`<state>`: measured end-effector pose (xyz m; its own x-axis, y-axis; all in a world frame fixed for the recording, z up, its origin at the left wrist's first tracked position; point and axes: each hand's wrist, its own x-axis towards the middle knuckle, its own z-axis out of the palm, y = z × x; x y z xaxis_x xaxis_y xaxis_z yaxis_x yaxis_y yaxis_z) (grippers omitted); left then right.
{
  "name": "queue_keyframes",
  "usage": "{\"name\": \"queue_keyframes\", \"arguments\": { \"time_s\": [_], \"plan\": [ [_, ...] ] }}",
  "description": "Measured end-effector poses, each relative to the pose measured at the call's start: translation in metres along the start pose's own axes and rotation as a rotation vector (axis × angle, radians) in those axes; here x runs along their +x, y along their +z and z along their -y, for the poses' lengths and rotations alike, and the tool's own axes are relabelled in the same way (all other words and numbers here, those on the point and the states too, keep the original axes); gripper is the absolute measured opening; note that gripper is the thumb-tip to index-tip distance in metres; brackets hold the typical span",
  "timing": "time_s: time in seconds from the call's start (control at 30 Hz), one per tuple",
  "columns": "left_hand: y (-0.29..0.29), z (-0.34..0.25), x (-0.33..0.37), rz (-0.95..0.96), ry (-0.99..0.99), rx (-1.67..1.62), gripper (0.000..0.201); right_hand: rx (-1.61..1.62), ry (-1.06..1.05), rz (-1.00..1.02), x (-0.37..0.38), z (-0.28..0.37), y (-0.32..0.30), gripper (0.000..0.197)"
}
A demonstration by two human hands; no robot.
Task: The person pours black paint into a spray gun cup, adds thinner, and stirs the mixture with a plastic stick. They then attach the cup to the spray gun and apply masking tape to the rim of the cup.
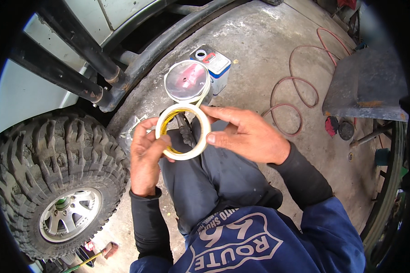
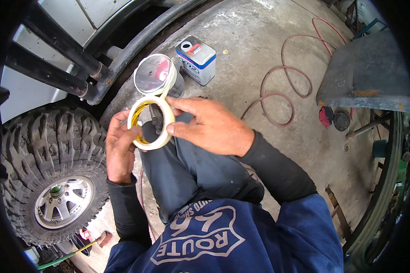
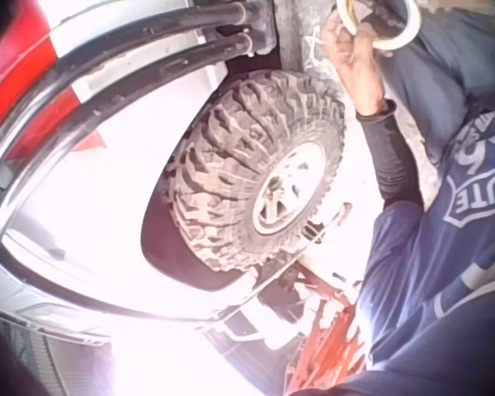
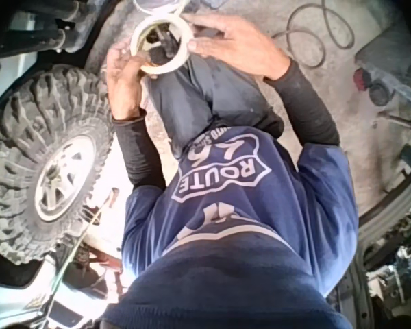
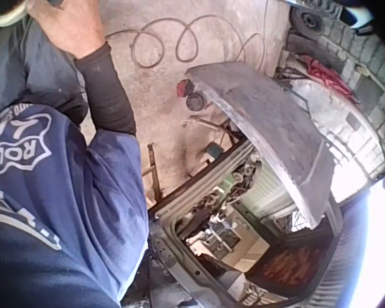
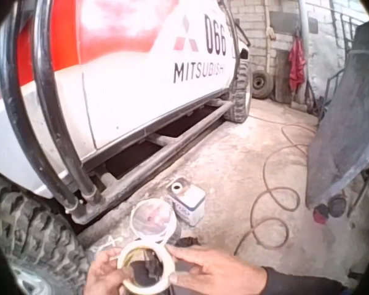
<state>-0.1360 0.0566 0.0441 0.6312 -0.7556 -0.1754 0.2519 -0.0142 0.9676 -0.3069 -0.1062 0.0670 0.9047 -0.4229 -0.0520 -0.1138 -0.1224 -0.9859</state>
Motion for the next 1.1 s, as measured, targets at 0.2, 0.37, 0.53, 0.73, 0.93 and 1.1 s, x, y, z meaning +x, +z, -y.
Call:
{"name": "queue_keyframes", "arguments": {
  "time_s": [0.2,0.37,0.53,0.73,0.93,1.1],
  "plan": [
    [-0.052,-0.009,0.012,-0.143,0.118,0.021,0.030,-0.634,-0.530,-0.342,0.045,0.044,-0.048,0.032],
    [-0.075,-0.028,0.053,-0.191,0.245,0.089,0.023,-0.836,-0.624,0.141,0.164,0.076,-0.016,0.052],
    [-0.081,-0.030,0.084,-0.122,0.267,-0.027,0.017,-0.716,-0.117,0.673,0.230,0.081,0.033,0.045],
    [-0.062,0.011,0.084,-0.169,0.183,-0.238,0.025,-0.581,0.025,0.747,0.273,0.071,0.039,0.026],
    [0.025,0.042,0.049,-0.101,0.287,0.417,0.052,-0.696,0.131,0.835,0.291,0.061,0.034,0.023],
    [0.062,0.037,0.062,-0.262,0.506,0.440,0.083,-0.557,0.074,0.742,0.304,0.058,-0.012,0.028]
  ]
}}
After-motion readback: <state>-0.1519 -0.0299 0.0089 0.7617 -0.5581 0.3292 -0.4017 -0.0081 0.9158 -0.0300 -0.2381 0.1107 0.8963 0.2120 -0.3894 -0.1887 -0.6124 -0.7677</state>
